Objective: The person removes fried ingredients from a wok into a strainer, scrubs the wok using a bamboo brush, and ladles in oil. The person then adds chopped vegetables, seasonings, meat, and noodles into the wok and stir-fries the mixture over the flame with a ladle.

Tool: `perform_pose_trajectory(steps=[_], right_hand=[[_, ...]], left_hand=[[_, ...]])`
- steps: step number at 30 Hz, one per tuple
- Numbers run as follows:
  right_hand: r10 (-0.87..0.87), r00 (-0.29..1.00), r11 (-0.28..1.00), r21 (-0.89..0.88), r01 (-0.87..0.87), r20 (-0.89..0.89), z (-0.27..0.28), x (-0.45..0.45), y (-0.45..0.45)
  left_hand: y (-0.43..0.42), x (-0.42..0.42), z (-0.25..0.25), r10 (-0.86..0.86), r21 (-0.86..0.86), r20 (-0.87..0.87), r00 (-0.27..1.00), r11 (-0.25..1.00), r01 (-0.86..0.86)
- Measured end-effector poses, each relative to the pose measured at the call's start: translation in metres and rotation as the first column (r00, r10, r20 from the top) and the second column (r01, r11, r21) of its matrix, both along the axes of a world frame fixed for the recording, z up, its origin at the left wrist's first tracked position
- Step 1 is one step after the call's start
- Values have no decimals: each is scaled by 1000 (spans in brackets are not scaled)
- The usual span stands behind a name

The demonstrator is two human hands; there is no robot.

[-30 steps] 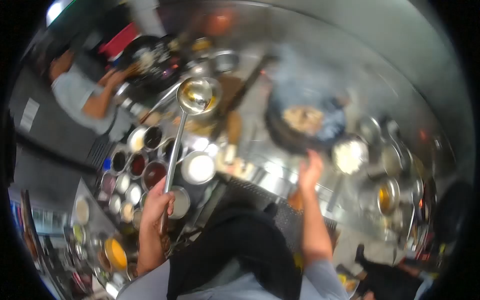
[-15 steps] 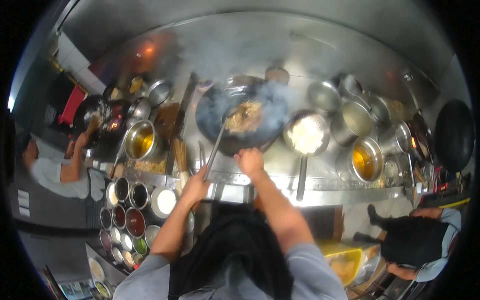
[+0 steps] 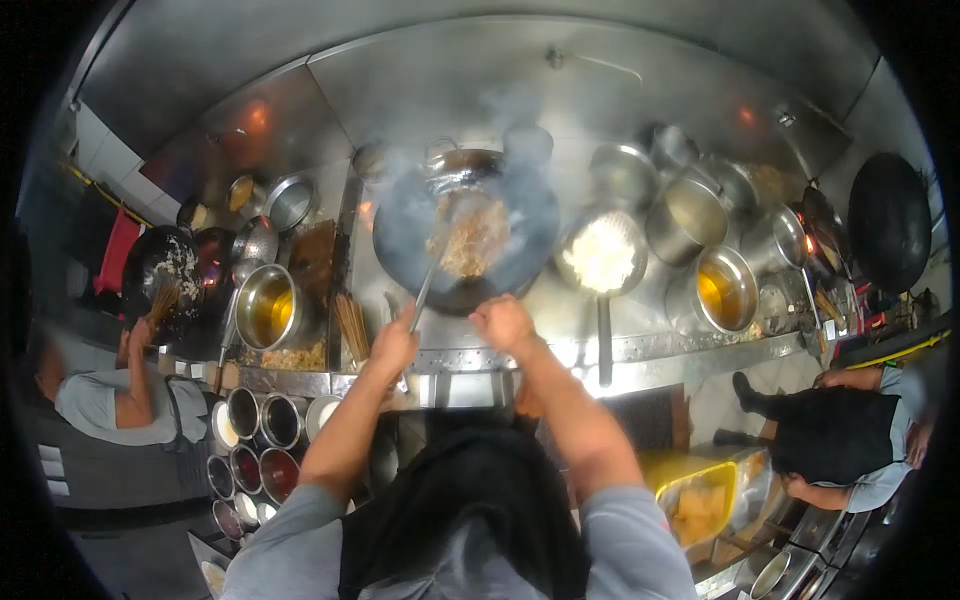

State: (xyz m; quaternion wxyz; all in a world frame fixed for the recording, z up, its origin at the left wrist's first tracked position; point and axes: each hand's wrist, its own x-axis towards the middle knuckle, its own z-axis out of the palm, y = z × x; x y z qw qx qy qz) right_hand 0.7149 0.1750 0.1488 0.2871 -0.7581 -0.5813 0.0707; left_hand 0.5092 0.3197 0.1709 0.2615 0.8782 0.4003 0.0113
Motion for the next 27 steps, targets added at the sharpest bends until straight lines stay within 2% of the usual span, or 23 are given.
perform_pose_trajectory(steps=[1, 3, 5, 7, 8, 9, 10, 11, 13, 14, 15, 17, 18, 20, 21, 22, 23, 24, 26, 27], right_hand=[[7, 1000, 999, 33, -7, -12, 1, 2, 1], [-8, 1000, 1000, 22, 8, -12, 0, 1, 2], [-24, 999, 1000, 8, 24, -21, 1, -11, -2], [-143, 987, 986, 98, 136, 67, 21, -33, -10], [-148, 986, 984, 108, 139, 74, 38, -37, -11], [-156, 986, 984, 98, 151, 52, 56, -42, -15], [-164, 986, 984, 75, 162, 20, 61, -51, -22], [-164, 986, 985, 61, 163, 12, 55, -56, -23], [-192, 981, 981, 22, 193, -33, 42, -52, -4], [-197, 979, 975, 111, 190, 50, 34, -57, -1], [-200, 979, 974, 117, 194, 48, 31, -67, -10], [-178, 982, 981, 90, 172, 58, 19, -89, -42], [-165, 986, 985, 56, 163, 24, 19, -101, -68], [-158, 987, 987, 18, 158, -6, 21, -106, -86], [-165, 985, 985, 41, 167, -52, 16, -107, -87], [-173, 980, 982, 62, 179, -98, 14, -108, -89], [-179, 983, 979, 94, 183, -51, 24, -101, -77], [-184, 983, 975, 129, 183, -5, 40, -88, -54], [-152, 988, 983, 104, 151, 9, 38, -65, -18], [-161, 987, 981, 110, 159, 10, 34, -64, -18]], left_hand=[[5, -9, 7, 5, -1, 8, 1000, 1000, -5], [22, -47, 34, -166, -1, -114, 979, 986, 167], [19, -69, 97, -193, 83, -296, 935, 971, 226], [15, -103, 126, -234, 88, -227, 945, 962, 260], [21, -116, 144, -236, 99, -222, 946, 960, 263], [26, -130, 160, -319, 36, -49, 947, 947, 321], [24, -142, 164, -379, -32, 122, 917, 922, 385], [21, -141, 157, -378, -48, 117, 918, 922, 385], [20, -113, 133, -270, -69, -90, 959, 962, 264], [11, -94, 124, -228, -17, -204, 952, 973, 229], [4, -83, 108, -230, -12, -206, 951, 973, 232], [-2, -73, 80, -123, 24, -120, 985, 992, 127], [-5, -80, 83, -128, 27, -120, 985, 991, 132], [-17, -100, 98, -102, -37, 63, 993, 994, 105], [-15, -112, 114, -114, -44, 60, 992, 992, 117], [-9, -128, 133, -170, -61, 83, 982, 983, 176], [-7, -137, 142, -223, -77, 107, 969, 970, 232], [-7, -136, 145, -233, -82, 102, 967, 967, 242], [-4, -127, 152, -324, -52, -67, 944, 946, 321], [-3, -119, 135, -331, -46, -67, 941, 943, 329]])
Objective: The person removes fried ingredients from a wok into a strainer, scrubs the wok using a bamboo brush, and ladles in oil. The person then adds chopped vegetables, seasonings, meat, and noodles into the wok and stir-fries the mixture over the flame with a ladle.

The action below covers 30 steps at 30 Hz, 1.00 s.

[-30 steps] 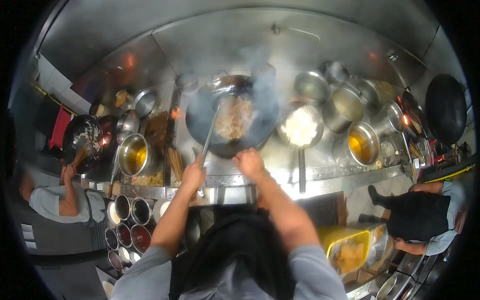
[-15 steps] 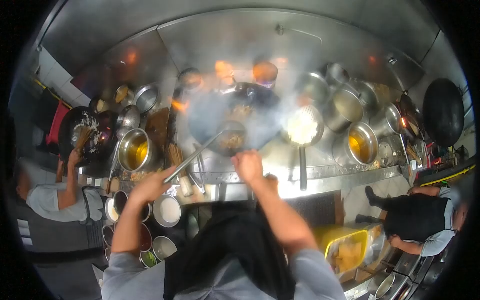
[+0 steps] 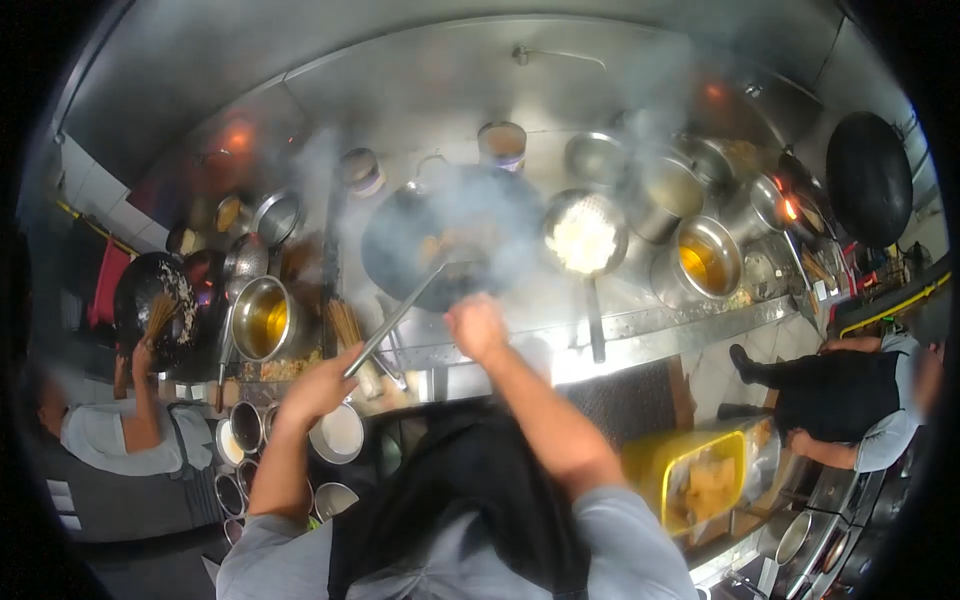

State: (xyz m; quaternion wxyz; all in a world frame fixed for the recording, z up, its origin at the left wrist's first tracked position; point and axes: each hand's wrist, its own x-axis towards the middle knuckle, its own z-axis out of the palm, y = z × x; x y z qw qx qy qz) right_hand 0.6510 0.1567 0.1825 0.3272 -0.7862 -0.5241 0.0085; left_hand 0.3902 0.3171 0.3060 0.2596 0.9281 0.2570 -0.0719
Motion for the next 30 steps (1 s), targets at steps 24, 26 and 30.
perform_pose_trajectory(steps=[24, 26, 30], right_hand=[[13, 996, 995, -98, -22, -89, -45, 35, 28], [-5, 996, 995, -103, -4, -87, -44, 33, 26], [-30, 997, 978, -207, 14, -74, -26, 28, 25]], left_hand=[[9, 62, -68, 178, -16, 68, 982, 984, -177], [8, 25, -51, 145, -13, 75, 987, 989, -144], [22, 23, -45, 174, 27, 68, 982, 984, -176]])
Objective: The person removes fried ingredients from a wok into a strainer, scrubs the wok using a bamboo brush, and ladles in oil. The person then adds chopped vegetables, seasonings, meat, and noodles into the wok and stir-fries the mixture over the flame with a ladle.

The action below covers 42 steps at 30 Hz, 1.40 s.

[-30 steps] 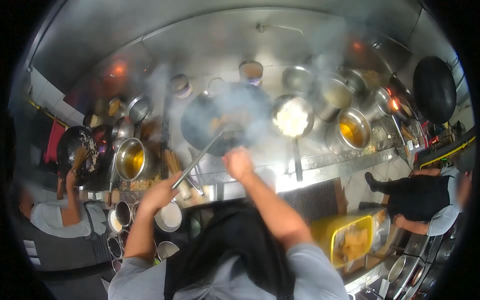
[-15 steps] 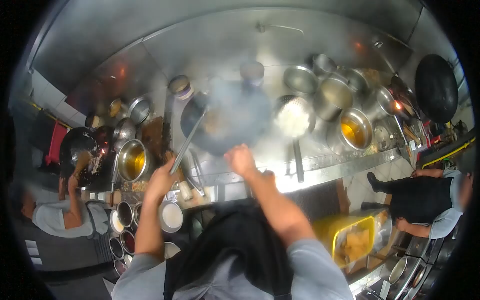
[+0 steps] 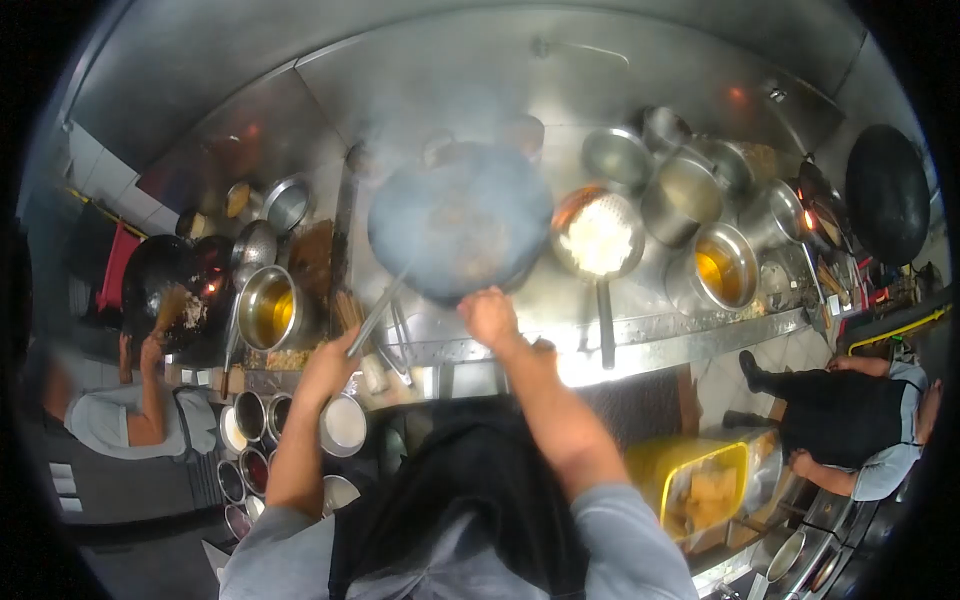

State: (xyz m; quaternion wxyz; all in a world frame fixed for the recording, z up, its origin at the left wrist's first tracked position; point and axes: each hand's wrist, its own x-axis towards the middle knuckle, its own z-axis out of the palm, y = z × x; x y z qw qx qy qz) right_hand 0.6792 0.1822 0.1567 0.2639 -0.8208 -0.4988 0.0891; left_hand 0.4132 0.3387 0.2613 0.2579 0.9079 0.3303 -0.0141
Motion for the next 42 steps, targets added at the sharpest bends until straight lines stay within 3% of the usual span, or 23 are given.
perform_pose_trajectory(steps=[2, 4, 7, 8, 10, 11, 13, 15, 18, 19, 20, 22, 23, 25, 28, 30, 32, 33, 34, 37, 39, 41, 42], right_hand=[[14, 1000, 999, 34, -14, -6, 1, 0, 2], [15, 1000, 998, 67, -14, -10, -2, 2, 1], [35, 999, 991, 131, -33, -13, -12, 7, 4], [51, 998, 993, 105, -48, -21, -13, 8, 5], [67, 997, 995, 79, -65, -25, -14, 11, 5], [55, 998, 996, 73, -53, -30, -15, 11, 6], [45, 998, 997, 68, -43, -36, -11, 10, 0], [68, 997, 992, 102, -71, 34, 16, 4, -14], [32, 999, 978, 204, -40, 44, 44, -12, -26], [39, 999, 980, 193, -44, 32, 39, -20, -26], [20, 999, 985, 169, -28, 49, 36, -21, -18], [5, 997, 988, 156, -17, 76, 32, -23, -15], [11, 995, 991, 133, -25, 102, 26, -34, -25], [26, 998, 993, 115, -33, 60, 14, -60, -62], [29, 999, 984, 178, -32, 18, 14, -72, -91], [28, 999, 975, 219, -31, 16, 14, -71, -91], [40, 997, 959, 278, -55, 59, 27, -38, -49], [26, 998, 972, 230, -39, 61, 30, -30, -34], [13, 998, 983, 184, -24, 65, 27, -22, -22], [8, 1000, 981, 196, -11, 14, -1, -3, -1], [37, 999, 975, 217, -40, 17, -16, 1, 1], [65, 997, 968, 243, -71, 30, -24, 4, 4], [72, 997, 967, 242, -77, 30, -27, 6, 5]], left_hand=[[-5, 21, -13, 103, 30, -93, 990, 994, -101], [-10, 47, -66, 284, -140, 160, 945, 955, -263], [-46, 77, -100, 420, -187, 180, 889, 902, -389], [-47, 69, -105, 421, -185, 184, 888, 902, -389], [-40, 47, -111, 302, -424, 210, 930, 885, -191], [-41, 35, -64, 149, -323, 216, 965, 944, -73], [-47, 15, 6, 159, -351, -6, 987, 924, -151], [-43, -15, 43, 60, -268, -11, 998, 961, -61], [-25, -49, 78, -81, -307, 82, 993, 946, 102], [-28, -38, 92, -78, -310, -72, 994, 949, 52], [-30, -28, 80, -73, -310, -70, 995, 950, 48], [-28, -7, 35, -100, -50, -51, 994, 994, 97], [-32, 2, 19, -99, -45, -49, 994, 994, 97], [-42, 10, -4, 41, 79, -62, 997, 996, -36], [-52, -8, 18, 41, 33, 121, 992, 998, -46], [-51, -28, 34, 33, 15, 110, 993, 999, -35], [-44, -27, 69, 141, -145, 23, 990, 980, -137], [-38, -23, 76, 174, -253, 43, 984, 954, -158], [-33, -17, 76, 171, -246, 48, 984, 957, -155], [-11, 11, 49, 207, -232, 131, 970, 957, -173], [11, 34, -17, 219, -98, 172, 960, 974, -205], [12, 69, -61, 256, -171, 116, 960, 957, -235], [0, 78, -68, 339, -416, 95, 936, 868, -272]])
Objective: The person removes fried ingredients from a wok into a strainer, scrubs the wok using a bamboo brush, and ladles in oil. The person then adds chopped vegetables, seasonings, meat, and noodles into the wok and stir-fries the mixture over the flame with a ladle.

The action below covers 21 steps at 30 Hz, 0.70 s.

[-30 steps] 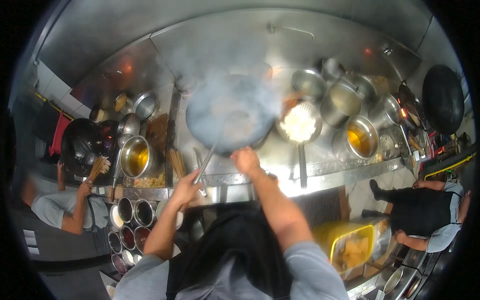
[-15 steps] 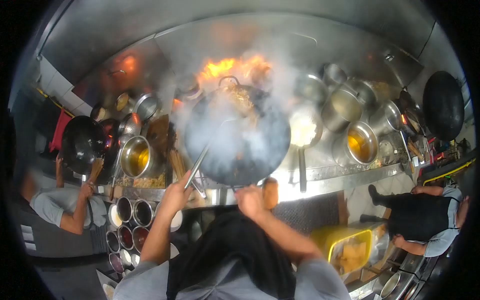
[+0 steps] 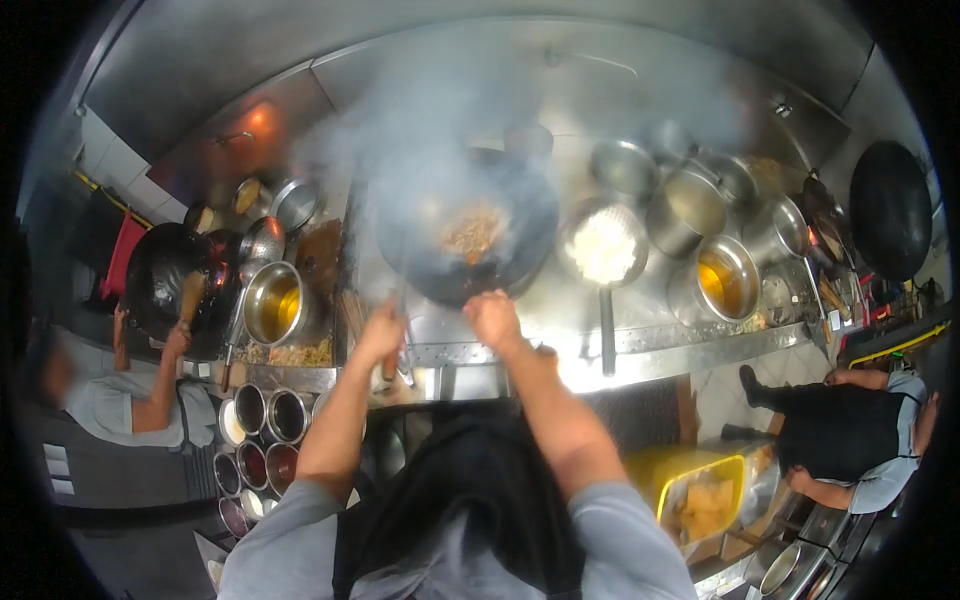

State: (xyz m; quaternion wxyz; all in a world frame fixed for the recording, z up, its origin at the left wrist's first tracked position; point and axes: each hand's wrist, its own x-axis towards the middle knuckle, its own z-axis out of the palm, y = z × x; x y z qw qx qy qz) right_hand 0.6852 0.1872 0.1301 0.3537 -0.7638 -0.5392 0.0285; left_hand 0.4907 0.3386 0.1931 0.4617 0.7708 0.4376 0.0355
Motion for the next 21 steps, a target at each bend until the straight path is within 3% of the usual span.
perform_pose_trajectory(steps=[2, 4, 5, 6, 7, 8, 10, 15, 17, 18, 19, 20, 21], right_hand=[[-2, 1000, 1000, 1, 2, -1, 0, 4, 0], [3, 1000, 1000, -2, -3, -10, 5, 2, -2], [-8, 1000, 1000, -1, 8, -15, 9, 1, -3], [-7, 1000, 998, -66, 6, -16, 13, 0, -5], [-6, 1000, 991, -132, 4, -15, 18, 1, -6], [-17, 1000, 991, -134, 15, -16, 23, 0, -7], [-22, 999, 982, -189, 12, -46, 24, 1, -6], [-28, 998, 991, -129, 21, -57, 18, 3, -4], [-34, 999, 997, -74, 31, -32, 18, 3, -6], [-36, 999, 995, -99, 32, -35, 18, 3, -6], [-37, 999, 992, -122, 32, -38, 19, 3, -5], [-36, 999, 992, -120, 31, -36, 20, 6, -4], [-19, 999, 994, -109, 15, -41, 23, 8, -5]], left_hand=[[-29, 11, -4, 79, -421, 71, 994, 906, -42], [-56, 16, 21, 351, -817, 103, 931, 563, -122], [-56, 14, 14, 341, -816, 99, 935, 565, -120], [-56, 15, 10, 534, -984, 180, 826, 88, 157], [-57, 16, 7, 716, -800, 110, 689, -348, 489], [-61, 18, 2, 708, -799, 109, 698, -355, 485], [-78, 27, 19, 797, -580, 90, 597, -445, 682], [-62, 17, 35, 740, -616, 144, 657, -453, 645], [-49, 8, 59, 537, -936, 241, 808, -91, 340], [-50, 6, 71, 536, -936, 241, 809, -91, 340], [-50, 5, 84, 295, -943, 226, 928, 306, 132], [-48, 5, 91, 79, -731, 84, 993, 682, 8], [-35, -3, 87, -91, -556, 33, 995, 826, 94]])
